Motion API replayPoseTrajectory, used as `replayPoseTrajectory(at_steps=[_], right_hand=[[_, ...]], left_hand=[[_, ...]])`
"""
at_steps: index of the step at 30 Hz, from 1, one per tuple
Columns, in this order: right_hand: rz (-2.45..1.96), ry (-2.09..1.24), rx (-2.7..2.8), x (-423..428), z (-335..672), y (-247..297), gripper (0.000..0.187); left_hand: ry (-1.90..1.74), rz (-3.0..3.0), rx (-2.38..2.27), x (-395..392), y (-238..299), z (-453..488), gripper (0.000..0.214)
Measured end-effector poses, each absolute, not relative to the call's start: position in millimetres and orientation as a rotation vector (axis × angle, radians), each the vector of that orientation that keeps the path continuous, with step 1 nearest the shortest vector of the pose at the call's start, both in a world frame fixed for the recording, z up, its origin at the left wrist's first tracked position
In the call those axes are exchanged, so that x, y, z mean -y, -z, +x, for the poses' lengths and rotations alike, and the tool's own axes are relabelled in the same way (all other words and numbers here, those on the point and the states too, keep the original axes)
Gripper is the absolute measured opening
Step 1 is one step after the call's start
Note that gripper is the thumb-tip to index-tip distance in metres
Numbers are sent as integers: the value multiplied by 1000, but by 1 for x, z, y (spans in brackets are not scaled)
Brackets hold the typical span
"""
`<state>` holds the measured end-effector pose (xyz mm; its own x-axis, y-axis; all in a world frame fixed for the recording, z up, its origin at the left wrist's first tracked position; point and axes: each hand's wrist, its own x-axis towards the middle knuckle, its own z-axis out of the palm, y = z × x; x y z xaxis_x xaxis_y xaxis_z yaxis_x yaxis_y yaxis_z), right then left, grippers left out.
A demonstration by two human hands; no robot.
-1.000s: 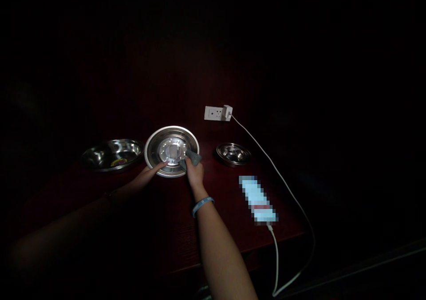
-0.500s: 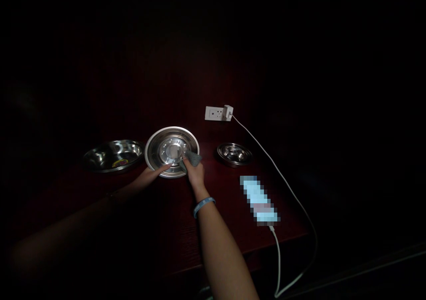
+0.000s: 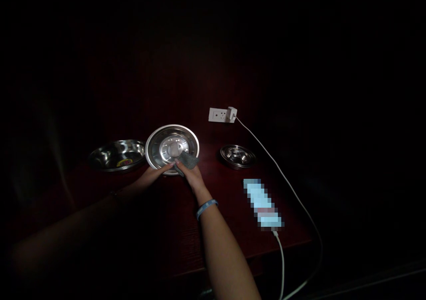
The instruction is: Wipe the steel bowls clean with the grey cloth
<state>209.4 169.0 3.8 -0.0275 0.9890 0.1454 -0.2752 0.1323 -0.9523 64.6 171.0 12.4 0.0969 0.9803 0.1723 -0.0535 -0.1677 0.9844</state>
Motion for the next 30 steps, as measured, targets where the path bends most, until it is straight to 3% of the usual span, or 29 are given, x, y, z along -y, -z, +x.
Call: replayPoseTrajectory(at_steps=[10,17,30], right_hand=[[-856,-1268,1077,-171,208,-3,48],[-876,-1250,1103,-167,209,-5,39],[-777,-1253,1141,-175,208,1,51]], left_hand=[[-1297,1345,-987,-172,-11,65,56],[-1275,1366,-1012,-172,-12,65,52],[-1271,1353,-928,-173,-10,63,58]])
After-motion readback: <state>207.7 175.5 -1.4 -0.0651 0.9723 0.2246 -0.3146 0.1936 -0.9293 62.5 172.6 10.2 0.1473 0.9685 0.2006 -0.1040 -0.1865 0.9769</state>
